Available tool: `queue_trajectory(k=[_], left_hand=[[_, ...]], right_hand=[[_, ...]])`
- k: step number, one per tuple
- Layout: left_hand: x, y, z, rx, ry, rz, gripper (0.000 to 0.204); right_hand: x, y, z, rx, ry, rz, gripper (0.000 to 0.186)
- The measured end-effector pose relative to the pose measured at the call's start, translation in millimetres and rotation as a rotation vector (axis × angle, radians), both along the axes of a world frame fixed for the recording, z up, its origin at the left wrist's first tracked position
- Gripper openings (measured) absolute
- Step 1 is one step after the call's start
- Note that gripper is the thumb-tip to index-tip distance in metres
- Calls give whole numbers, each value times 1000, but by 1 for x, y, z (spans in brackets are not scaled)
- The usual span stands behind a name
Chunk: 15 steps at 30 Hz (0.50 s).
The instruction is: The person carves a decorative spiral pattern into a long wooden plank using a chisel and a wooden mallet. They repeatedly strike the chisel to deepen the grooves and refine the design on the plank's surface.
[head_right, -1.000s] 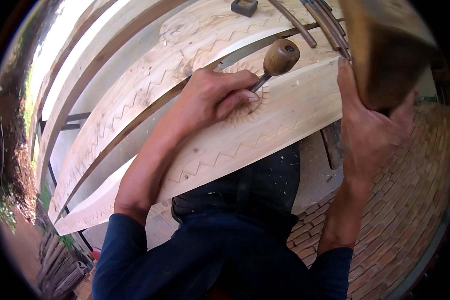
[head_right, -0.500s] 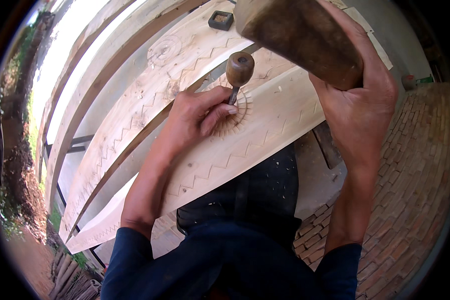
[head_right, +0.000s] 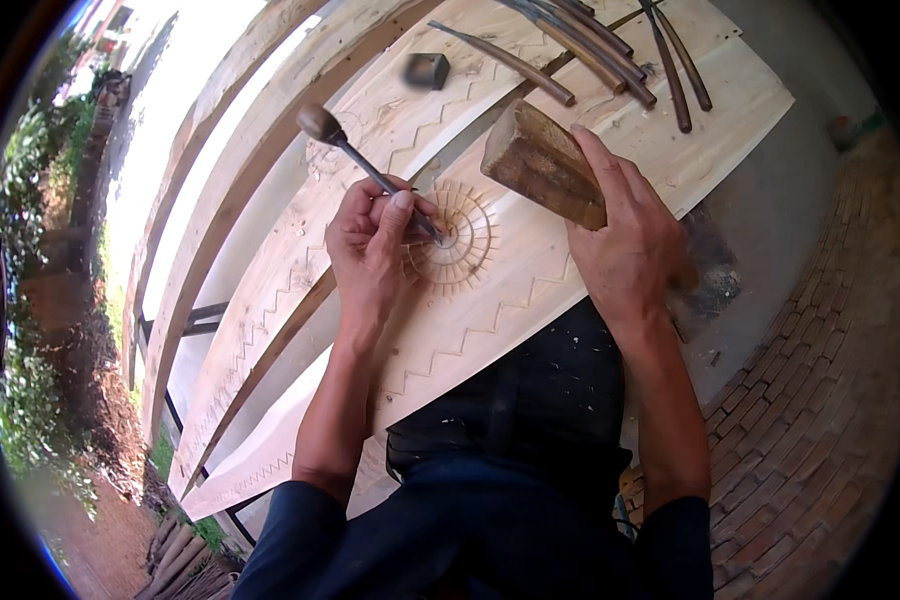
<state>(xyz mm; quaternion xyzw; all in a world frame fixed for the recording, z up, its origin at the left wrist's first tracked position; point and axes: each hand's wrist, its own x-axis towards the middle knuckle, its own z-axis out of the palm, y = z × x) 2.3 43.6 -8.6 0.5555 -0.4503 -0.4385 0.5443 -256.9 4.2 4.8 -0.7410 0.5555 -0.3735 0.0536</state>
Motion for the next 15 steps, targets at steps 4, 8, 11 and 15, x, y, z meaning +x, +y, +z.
queue_trajectory(k=[4,8,11,15], left_hand=[[0,27,-8,-121,104,177,18],[-15,56,-22,-177,-7,237,17],[-18,58,-25,-205,-93,214,15],[-20,55,-23,-188,-165,190,14]], right_hand=[[1,5,-30,-112,254,-59,77],[2,6,-38,-192,240,-56,74],[2,4,-37,-203,249,-59,73],[4,5,-35,-199,244,-60,75]])
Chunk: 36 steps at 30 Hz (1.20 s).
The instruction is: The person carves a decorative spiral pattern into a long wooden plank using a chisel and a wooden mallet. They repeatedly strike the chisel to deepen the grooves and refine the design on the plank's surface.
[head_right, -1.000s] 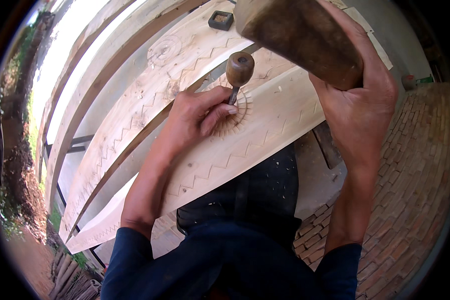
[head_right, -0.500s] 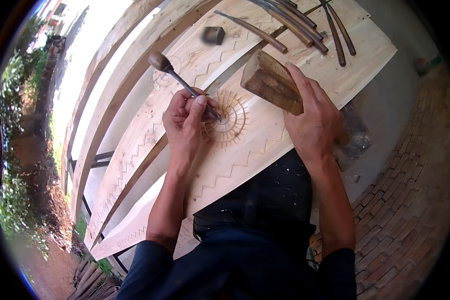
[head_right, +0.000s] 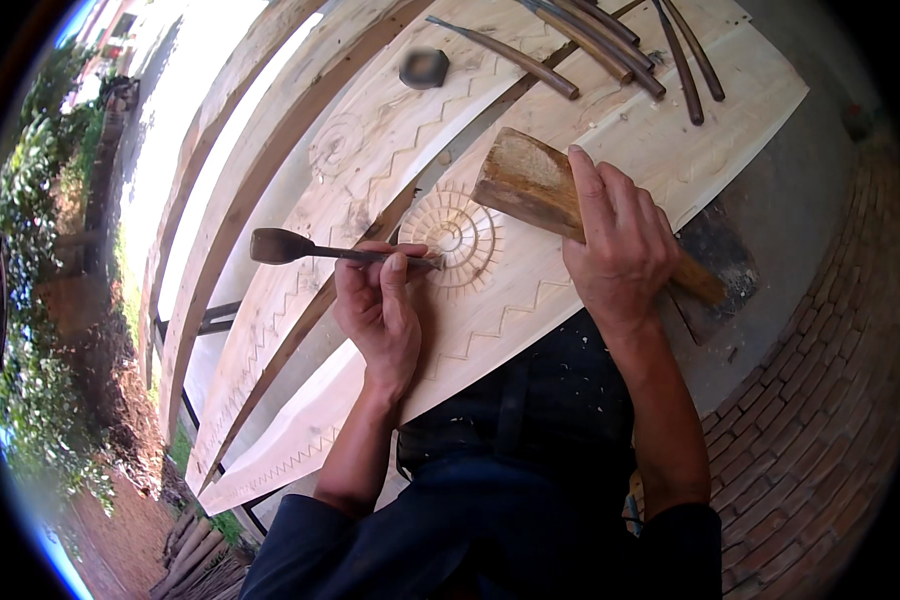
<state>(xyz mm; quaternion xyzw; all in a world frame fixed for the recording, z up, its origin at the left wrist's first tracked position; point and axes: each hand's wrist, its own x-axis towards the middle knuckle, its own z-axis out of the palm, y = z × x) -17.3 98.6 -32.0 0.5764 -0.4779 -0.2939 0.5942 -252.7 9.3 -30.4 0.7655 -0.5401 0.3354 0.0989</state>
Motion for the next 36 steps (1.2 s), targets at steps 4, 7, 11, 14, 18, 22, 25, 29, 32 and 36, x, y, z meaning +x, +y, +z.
queue_trajectory(k=[4,7,11,14,18,22,25,29,32,36], left_hand=[[0,-5,-1,13,-33,40,11],[3,-7,-7,11,-101,58,11],[6,-5,-8,28,-163,48,12],[5,-6,-12,2,-169,55,13],[5,-7,-9,10,-206,54,13],[5,-8,-7,15,-241,51,13],[5,-9,-7,-2,-258,46,12],[5,-7,-3,2,-301,39,11],[4,-8,3,-38,-378,24,11],[1,-10,7,-4,-390,35,12]], right_hand=[[1,0,3,8,2,3,78],[0,0,3,24,12,-2,80],[0,0,3,29,20,0,82],[1,1,3,29,15,-1,84],[1,1,3,39,17,-2,84],[0,1,3,30,19,9,84],[0,1,3,28,12,10,84],[0,2,5,48,11,8,84],[0,2,5,63,13,10,84],[-1,4,4,93,8,-2,84]])
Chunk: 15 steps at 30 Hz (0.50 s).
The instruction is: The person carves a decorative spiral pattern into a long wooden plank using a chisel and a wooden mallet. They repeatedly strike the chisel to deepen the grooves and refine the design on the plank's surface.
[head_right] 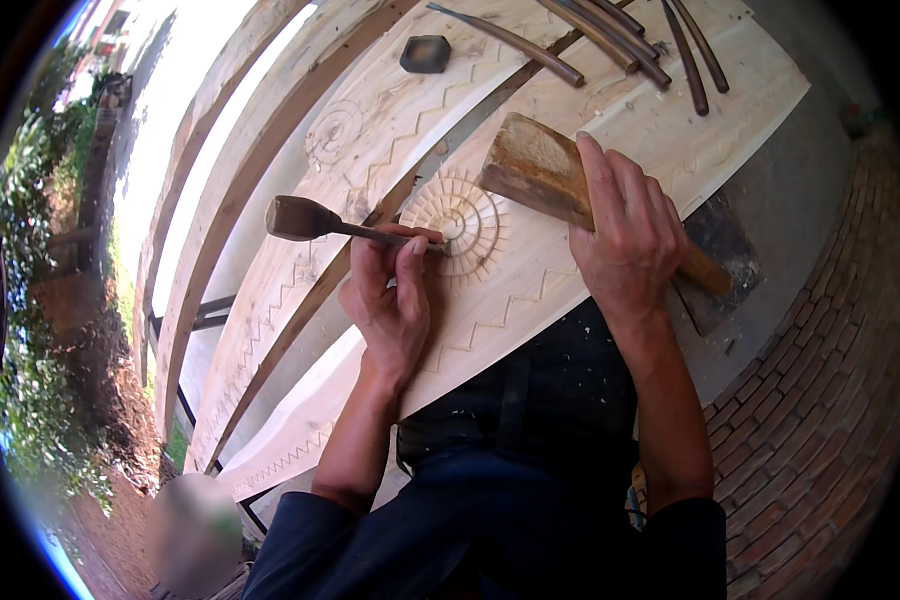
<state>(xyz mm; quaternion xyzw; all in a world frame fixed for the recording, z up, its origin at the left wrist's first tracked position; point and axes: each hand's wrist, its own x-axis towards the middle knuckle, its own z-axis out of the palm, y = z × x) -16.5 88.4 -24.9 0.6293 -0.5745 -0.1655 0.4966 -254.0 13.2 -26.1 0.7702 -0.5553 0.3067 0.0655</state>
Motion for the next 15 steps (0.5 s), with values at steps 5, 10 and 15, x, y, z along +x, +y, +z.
queue_trajectory(k=[5,10,15], left_hand=[[0,0,-2,-63,-85,-24,15],[-2,-3,2,-112,-265,-31,19],[0,3,2,-18,-332,-49,9]], right_hand=[[0,1,-1,-1,-6,3,85],[-1,-6,11,58,-80,40,86],[10,-12,45,-44,-340,175,80]])
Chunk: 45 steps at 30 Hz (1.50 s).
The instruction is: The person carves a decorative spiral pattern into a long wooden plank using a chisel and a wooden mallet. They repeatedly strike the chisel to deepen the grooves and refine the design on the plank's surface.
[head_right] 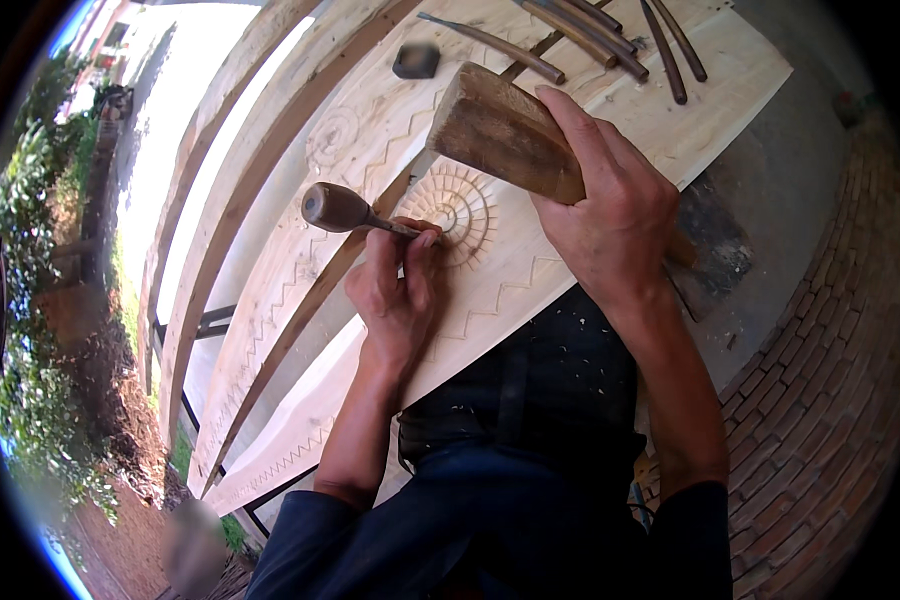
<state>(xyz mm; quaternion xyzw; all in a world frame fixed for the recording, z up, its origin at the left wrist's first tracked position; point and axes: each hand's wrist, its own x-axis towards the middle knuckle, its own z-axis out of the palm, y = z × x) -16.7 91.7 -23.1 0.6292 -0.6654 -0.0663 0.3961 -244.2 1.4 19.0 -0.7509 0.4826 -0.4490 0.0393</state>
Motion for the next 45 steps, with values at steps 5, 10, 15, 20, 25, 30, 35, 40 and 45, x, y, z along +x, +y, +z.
queue_trajectory(k=[5,10,15,20,25,30,35,40,45], left_hand=[[1,-1,0,-15,-13,-7,11],[-1,-4,3,-29,-20,-25,13],[-4,-8,9,-82,-18,-63,14],[-3,-8,6,-100,-35,-64,19],[-4,-7,8,-64,-41,-41,16],[0,-8,11,47,22,-40,11],[6,-28,28,263,526,16,14],[17,-4,0,20,737,14,15],[16,-2,-13,36,729,-13,15]], right_hand=[[8,-3,74,-72,-279,83,66],[13,-17,93,-208,-103,180,70],[12,-20,106,-232,198,236,72],[15,-3,96,-98,29,125,71],[8,-12,96,-233,215,152,82],[8,-8,58,-97,-205,102,78],[0,16,6,129,44,-88,82],[-2,24,-31,141,138,-118,81],[0,26,-39,89,220,-110,78]])
